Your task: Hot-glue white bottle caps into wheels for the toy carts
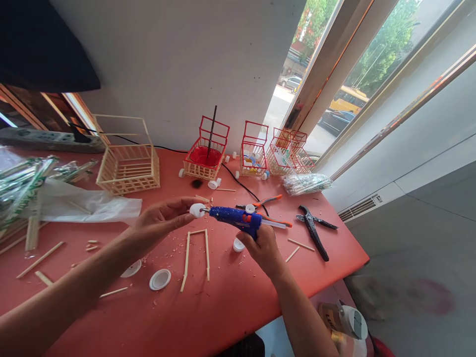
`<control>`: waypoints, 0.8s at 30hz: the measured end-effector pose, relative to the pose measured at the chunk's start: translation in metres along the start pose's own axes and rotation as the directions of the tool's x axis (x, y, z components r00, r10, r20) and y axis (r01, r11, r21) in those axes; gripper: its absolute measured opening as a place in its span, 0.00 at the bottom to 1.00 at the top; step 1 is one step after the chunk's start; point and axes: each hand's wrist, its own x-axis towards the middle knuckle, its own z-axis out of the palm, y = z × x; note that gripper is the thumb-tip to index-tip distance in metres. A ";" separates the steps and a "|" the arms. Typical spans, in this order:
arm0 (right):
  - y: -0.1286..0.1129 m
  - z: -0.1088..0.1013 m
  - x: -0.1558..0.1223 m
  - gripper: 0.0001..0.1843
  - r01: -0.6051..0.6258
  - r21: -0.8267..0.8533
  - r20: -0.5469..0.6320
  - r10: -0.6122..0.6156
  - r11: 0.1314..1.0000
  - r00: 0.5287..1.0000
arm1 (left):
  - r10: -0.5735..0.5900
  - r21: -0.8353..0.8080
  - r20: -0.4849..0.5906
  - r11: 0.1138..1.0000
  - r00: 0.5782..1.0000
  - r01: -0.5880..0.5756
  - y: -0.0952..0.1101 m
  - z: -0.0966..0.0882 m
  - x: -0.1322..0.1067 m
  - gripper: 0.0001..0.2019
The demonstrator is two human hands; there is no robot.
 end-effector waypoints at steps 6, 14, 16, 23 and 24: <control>0.000 0.000 0.000 0.30 -0.013 0.030 -0.027 0.014 0.999 1.000 | -0.025 -0.004 0.000 1.000 1.000 0.025 -0.001 0.000 -0.001 0.21; 0.001 0.000 -0.002 0.27 -0.046 0.043 -0.003 0.046 0.998 0.999 | -0.030 -0.006 -0.017 1.000 0.999 0.030 -0.005 -0.002 0.000 0.22; 0.001 0.001 -0.002 0.27 -0.047 0.049 -0.003 0.047 0.998 0.999 | -0.030 -0.001 0.004 1.000 1.000 0.030 -0.004 -0.002 0.000 0.22; 0.001 0.000 -0.001 0.28 -0.024 0.053 -0.023 0.025 0.998 0.999 | -0.032 0.011 0.007 0.999 0.999 0.032 -0.004 -0.002 0.001 0.23; 0.000 0.000 0.000 0.29 -0.027 0.052 -0.024 0.028 0.998 0.999 | -0.032 0.009 0.007 0.999 0.999 0.032 -0.005 -0.002 0.001 0.23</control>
